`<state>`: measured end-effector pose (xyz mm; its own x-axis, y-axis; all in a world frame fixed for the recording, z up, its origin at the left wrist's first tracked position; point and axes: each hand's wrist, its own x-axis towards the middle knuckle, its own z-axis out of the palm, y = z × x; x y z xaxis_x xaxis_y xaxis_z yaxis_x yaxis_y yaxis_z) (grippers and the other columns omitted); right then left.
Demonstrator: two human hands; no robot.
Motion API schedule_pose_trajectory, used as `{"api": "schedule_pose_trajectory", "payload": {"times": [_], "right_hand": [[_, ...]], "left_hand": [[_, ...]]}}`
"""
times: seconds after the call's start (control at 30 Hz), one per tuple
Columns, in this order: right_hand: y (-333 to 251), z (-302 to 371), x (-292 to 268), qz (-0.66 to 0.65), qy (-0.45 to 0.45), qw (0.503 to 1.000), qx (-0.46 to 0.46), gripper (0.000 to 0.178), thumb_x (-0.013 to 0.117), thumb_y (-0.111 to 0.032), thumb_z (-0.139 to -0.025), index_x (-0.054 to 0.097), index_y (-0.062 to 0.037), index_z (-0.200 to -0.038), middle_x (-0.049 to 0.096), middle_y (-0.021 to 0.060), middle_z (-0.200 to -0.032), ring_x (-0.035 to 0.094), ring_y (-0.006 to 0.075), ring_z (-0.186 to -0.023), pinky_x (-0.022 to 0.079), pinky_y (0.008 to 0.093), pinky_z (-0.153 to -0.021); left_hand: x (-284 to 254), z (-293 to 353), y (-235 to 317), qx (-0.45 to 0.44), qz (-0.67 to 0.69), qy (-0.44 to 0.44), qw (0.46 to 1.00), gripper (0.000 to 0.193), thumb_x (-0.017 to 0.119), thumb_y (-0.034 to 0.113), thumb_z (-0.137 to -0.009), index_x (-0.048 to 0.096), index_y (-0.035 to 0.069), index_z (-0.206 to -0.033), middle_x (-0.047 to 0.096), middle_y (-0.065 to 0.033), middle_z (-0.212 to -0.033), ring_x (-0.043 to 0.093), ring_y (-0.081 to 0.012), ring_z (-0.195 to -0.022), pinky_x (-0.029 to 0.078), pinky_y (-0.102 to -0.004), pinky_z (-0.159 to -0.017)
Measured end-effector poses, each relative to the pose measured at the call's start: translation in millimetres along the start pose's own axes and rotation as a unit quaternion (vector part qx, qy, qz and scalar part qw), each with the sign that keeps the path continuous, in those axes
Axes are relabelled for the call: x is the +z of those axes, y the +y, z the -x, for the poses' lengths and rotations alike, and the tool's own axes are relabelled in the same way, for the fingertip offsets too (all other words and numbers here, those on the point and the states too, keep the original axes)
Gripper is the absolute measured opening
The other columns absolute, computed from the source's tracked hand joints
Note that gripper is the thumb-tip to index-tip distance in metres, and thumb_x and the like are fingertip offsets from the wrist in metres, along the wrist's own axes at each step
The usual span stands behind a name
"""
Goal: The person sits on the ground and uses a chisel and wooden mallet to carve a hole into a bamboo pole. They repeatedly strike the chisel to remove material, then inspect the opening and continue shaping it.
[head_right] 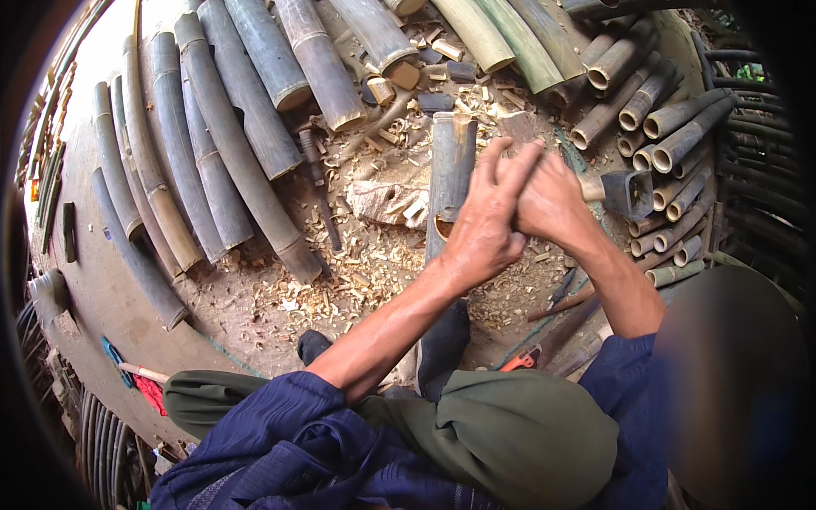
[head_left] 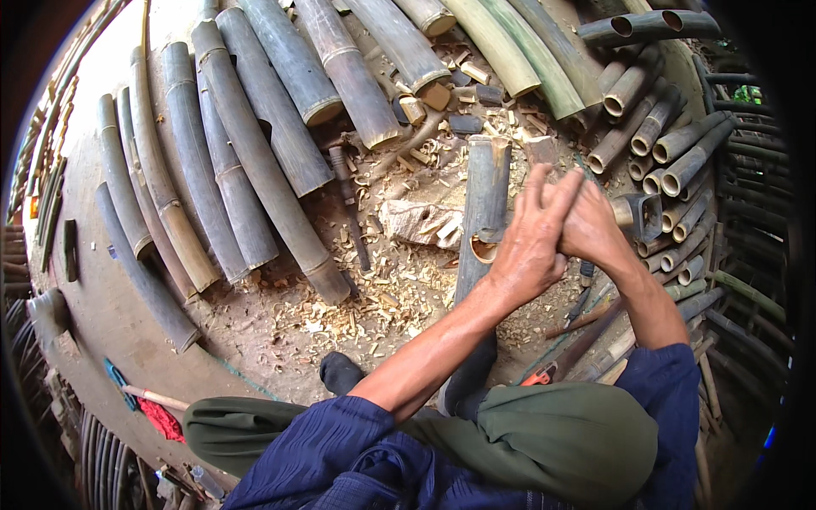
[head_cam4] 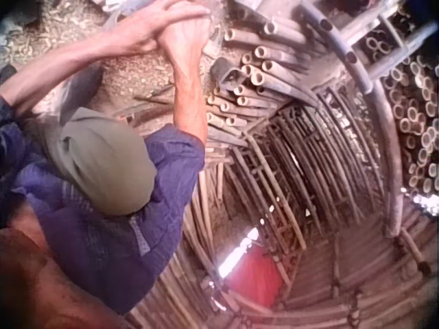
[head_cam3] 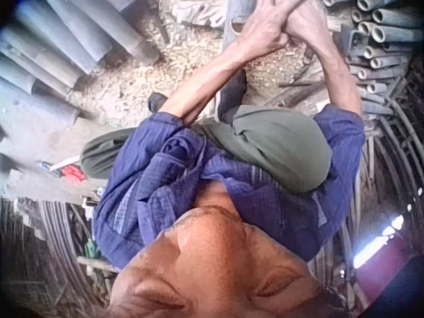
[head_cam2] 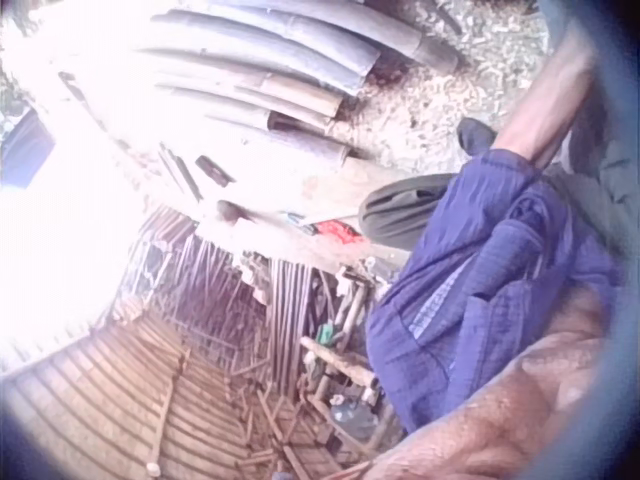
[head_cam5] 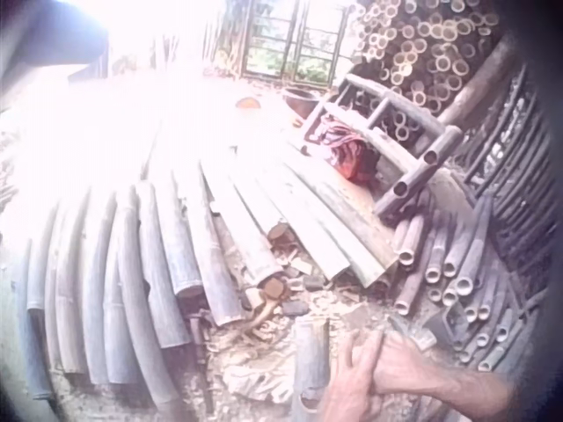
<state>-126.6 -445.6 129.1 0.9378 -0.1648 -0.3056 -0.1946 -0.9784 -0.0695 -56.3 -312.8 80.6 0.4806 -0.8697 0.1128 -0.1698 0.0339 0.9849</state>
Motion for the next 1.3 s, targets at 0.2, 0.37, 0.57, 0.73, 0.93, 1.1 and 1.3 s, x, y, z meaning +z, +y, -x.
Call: {"api": "schedule_pose_trajectory", "payload": {"times": [0.2,0.37,0.57,0.73,0.93,1.1,1.3], "right_hand": [[-23,-52,-2,0.086,0.011,0.987,-0.136,0.018,0.072,-0.017,-0.082,0.072,-0.003,-0.094,0.072,0.0083,-0.077,0.072,0.0279,-0.069,0.058,0.039,-0.064],[8,-14,12,-0.002,-0.091,0.984,-0.151,0.017,0.074,-0.017,-0.085,0.071,-0.0046,-0.095,0.072,0.0123,-0.087,0.071,0.0274,-0.081,0.059,0.0408,-0.071],[26,57,71,-0.29,-0.255,0.922,-0.026,0.031,0.074,-0.013,-0.086,0.061,-0.0056,-0.113,0.068,0.012,-0.093,0.069,0.026,-0.088,0.06,0.0412,-0.072],[-7,82,127,-0.413,-0.274,0.855,0.15,0.046,0.073,-0.01,-0.087,0.052,-0.0065,-0.128,0.065,0.0117,-0.097,0.068,0.0248,-0.094,0.06,0.0415,-0.073],[-78,101,228,-0.494,-0.141,0.762,0.393,0.065,0.072,-0.005,-0.087,0.042,-0.0075,-0.146,0.062,0.0114,-0.103,0.066,0.0233,-0.101,0.061,0.0419,-0.074],[-126,61,130,-0.898,-0.05,0.318,0.3,0.025,0.066,-0.029,-0.104,0.055,-0.0111,-0.117,0.064,0.0086,-0.086,0.066,0.0213,-0.065,0.058,0.0421,-0.057],[-130,118,106,-0.824,0.114,0.465,0.304,0.036,0.068,-0.037,-0.103,0.06,-0.0034,-0.091,0.06,0.0061,-0.07,0.063,0.0185,-0.058,0.055,0.0346,-0.056]], "left_hand": [[-7,13,-12,0.007,0.017,0.191,0.981,0.1,0.077,-0.007,-0.07,0.037,0.006,-0.161,0.039,-0.0256,-0.151,0.046,-0.0451,-0.139,0.038,-0.0492,-0.12],[13,18,-1,-0.034,-0.022,0.044,0.998,0.105,0.079,-0.004,-0.069,0.033,0.006,-0.163,0.04,-0.0292,-0.149,0.048,-0.0477,-0.137,0.047,-0.0543,-0.113],[17,5,22,-0.154,-0.085,-0.241,0.954,0.103,0.083,0.011,-0.064,0.039,0.006,-0.157,0.046,-0.0319,-0.144,0.059,-0.0564,-0.123,0.055,-0.0572,-0.104],[8,20,11,-0.128,-0.104,-0.334,0.928,0.097,0.086,0.016,-0.06,0.051,0.004,-0.15,0.053,-0.0305,-0.14,0.061,-0.0512,-0.124,0.054,-0.0531,-0.105],[-13,21,3,-0.062,-0.136,-0.508,0.848,0.104,0.079,0.011,-0.046,0.06,0.012,-0.148,0.065,-0.0176,-0.131,0.066,-0.037,-0.123,0.056,-0.0461,-0.101],[-49,37,-11,0.007,-0.133,-0.375,0.917,0.103,0.08,0.01,-0.054,0.057,0.019,-0.153,0.042,-0.0216,-0.162,0.035,-0.0424,-0.154,0.037,-0.0552,-0.125],[-151,83,-42,-0.18,-0.031,0.406,0.896,0.061,0.078,0.008,-0.079,0.056,0.0,-0.136,0.06,-0.0169,-0.125,0.062,-0.0285,-0.117,0.051,-0.047,-0.11]]}}
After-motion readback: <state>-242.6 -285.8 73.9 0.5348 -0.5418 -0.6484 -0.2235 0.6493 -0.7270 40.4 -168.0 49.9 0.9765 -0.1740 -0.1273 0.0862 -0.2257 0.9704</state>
